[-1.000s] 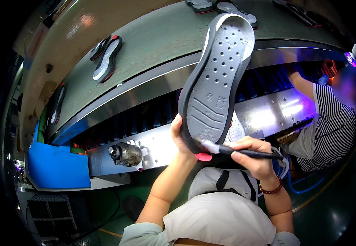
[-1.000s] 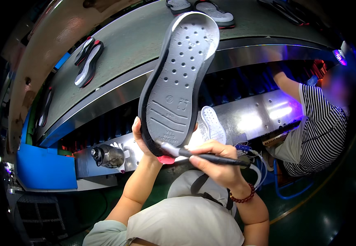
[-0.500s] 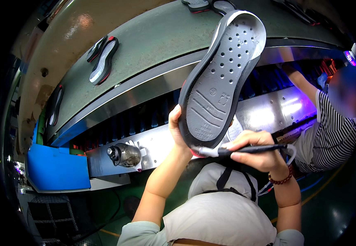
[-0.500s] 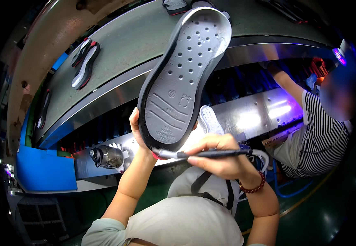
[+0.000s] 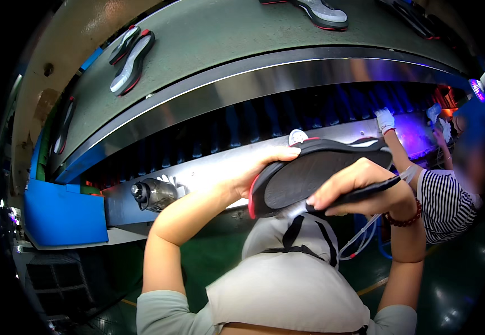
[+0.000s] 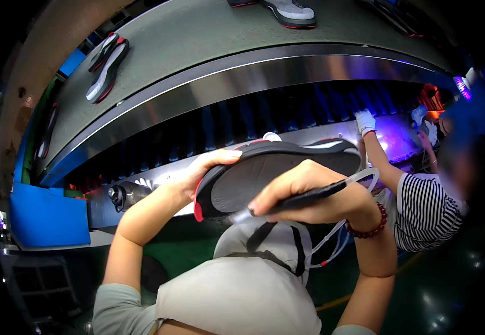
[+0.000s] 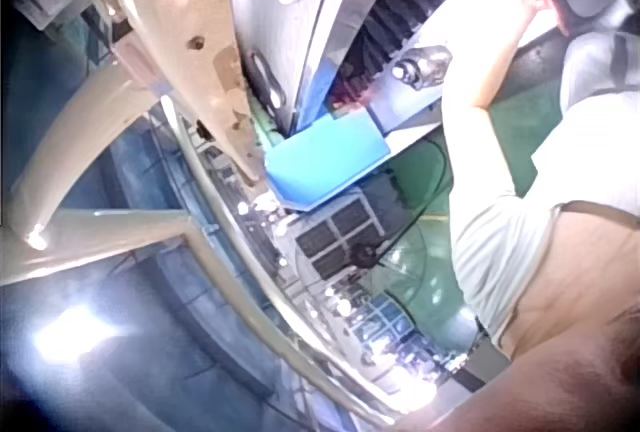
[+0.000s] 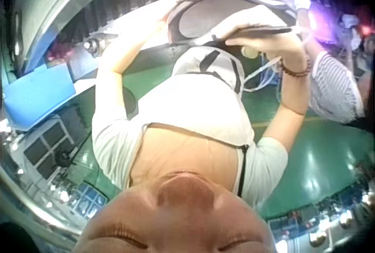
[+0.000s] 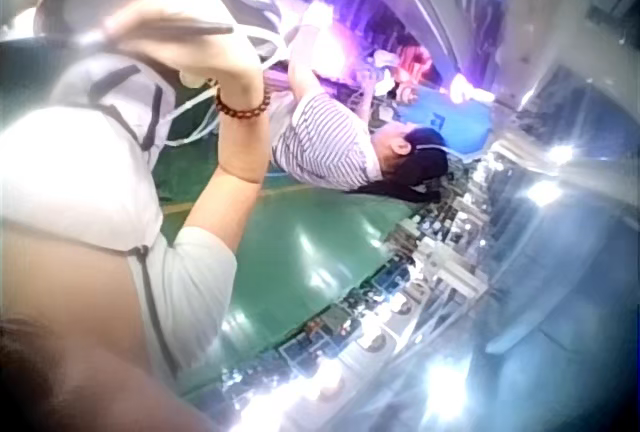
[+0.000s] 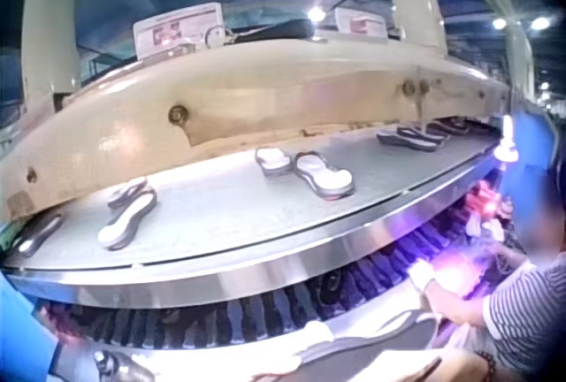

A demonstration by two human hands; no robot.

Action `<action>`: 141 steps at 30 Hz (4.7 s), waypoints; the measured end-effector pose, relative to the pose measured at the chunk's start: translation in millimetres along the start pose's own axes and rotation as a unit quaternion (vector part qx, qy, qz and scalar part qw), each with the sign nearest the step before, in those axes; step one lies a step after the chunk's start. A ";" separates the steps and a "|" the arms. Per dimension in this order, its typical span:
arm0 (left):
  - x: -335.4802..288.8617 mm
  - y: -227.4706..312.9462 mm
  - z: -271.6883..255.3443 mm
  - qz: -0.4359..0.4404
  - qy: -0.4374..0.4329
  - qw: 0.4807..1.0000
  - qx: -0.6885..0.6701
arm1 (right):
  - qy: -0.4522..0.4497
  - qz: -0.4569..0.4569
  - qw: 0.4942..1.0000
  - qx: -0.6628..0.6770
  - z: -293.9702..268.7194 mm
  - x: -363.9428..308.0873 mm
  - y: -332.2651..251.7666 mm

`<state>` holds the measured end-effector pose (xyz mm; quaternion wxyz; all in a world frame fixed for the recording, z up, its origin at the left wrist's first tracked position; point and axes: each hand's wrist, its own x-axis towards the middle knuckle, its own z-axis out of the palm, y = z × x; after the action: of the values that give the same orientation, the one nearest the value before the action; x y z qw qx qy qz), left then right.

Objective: The person applies glue to the bottom of shoe insoles using a brush. They pick up each insole from a conveyor belt, apply the adhesive, and place it back on the belt. Another worker is visible nearby performing a similar task.

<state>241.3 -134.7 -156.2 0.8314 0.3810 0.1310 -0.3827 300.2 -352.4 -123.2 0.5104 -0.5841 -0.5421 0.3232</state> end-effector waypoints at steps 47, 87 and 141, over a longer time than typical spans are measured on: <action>63.0 -87.0 -41.5 0.156 -0.092 0.966 -0.182 | 0.519 0.048 0.847 0.109 36.0 -0.8 82.2; 40.9 -35.0 -25.2 0.391 0.116 0.907 -0.102 | 0.314 0.005 0.944 0.105 45.2 -26.3 36.4; -4.2 -33.3 -18.3 0.008 -0.020 0.997 -0.075 | -0.042 -0.035 0.996 0.066 12.6 -26.6 8.8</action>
<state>215.2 -132.9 -184.2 0.8632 0.3105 0.1398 -0.3728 285.7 -374.0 -139.7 0.5357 -0.5159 -0.5602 0.3648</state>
